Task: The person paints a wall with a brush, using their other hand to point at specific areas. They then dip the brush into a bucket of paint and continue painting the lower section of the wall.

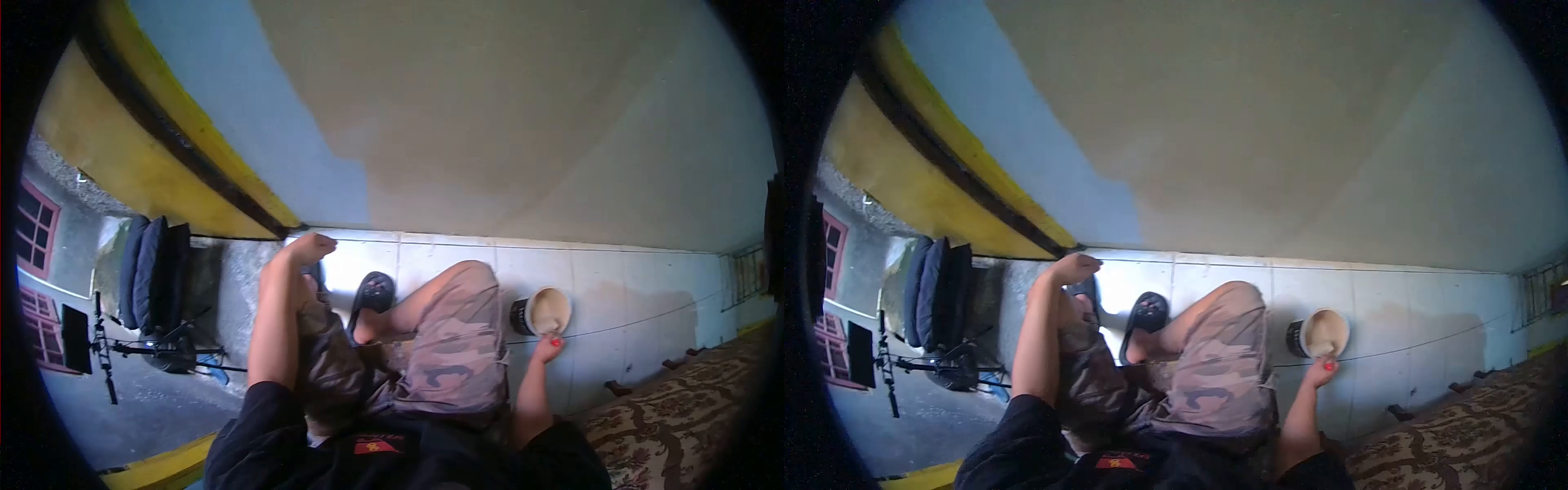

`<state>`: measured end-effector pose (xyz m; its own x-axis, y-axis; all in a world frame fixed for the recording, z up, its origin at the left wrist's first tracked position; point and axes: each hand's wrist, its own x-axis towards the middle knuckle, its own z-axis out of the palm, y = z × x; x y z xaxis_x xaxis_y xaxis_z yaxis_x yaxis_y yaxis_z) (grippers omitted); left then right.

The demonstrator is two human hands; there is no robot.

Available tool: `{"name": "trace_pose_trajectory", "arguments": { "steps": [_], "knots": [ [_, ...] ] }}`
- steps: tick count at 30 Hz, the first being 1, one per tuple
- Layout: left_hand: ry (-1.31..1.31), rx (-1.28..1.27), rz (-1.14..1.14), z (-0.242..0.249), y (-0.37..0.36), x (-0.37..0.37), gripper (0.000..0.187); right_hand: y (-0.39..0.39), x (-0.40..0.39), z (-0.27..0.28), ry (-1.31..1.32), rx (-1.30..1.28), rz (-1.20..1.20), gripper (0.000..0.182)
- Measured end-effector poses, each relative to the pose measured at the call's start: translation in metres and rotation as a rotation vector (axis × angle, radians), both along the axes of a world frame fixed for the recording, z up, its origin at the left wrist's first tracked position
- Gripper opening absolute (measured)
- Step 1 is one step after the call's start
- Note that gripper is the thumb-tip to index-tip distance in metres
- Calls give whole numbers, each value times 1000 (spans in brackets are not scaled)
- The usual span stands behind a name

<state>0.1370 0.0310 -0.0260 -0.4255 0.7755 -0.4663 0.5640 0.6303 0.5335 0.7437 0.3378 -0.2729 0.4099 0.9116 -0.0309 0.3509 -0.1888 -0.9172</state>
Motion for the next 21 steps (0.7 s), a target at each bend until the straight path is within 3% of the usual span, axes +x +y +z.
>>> {"name": "trace_pose_trajectory", "arguments": {
  "steps": [1, 3, 5, 7, 9, 11, 13, 14, 15, 16, 17, 18, 21],
  "knots": [
    [24, -60, 66, 12, 4, 8, 38, 0, -3, 7, 95, 33, -9, 23],
    [76, -47, 7, 6, 0, 4, 37, 0, -1, 5, -108, -48, 33, 23],
    [-11, -98, 85, 22, 4, 11, 38, 6, -2, 4, 122, 84, -39, 25],
    [-9, -53, 74, 17, 1, 7, 38, 13, 8, -23, -12, 190, -12, 25],
    [14, -78, 47, 19, -1, 8, 39, 27, 28, -54, -79, -128, 43, 24],
    [-17, 21, 10, 6, -4, -1, 38, 25, 20, -45, 151, -174, -7, 25],
    [-90, -63, 116, 11, -1, 3, 37, 29, 27, -83, 130, 103, 63, 27],
    [-122, -23, 88, -14, -10, -13, 37, 22, 18, -72, 173, 119, 57, 27],
    [-130, -39, 103, -15, -10, -14, 41, 12, 6, -49, -346, 88, -17, 28],
    [-268, -42, 161, -21, -13, -24, 44, 10, 3, -50, -280, 193, -47, 31],
    [-299, -24, 138, -17, -13, -23, 43, 4, -6, -32, -167, 138, -65, 31],
    [-218, -33, 115, -6, -5, -11, 39, 2, -9, -21, -294, 82, -104, 28],
    [-231, -54, 132, -7, -5, -16, 39, -5, -10, 3, -260, -23, -139, 21]
  ]
}}
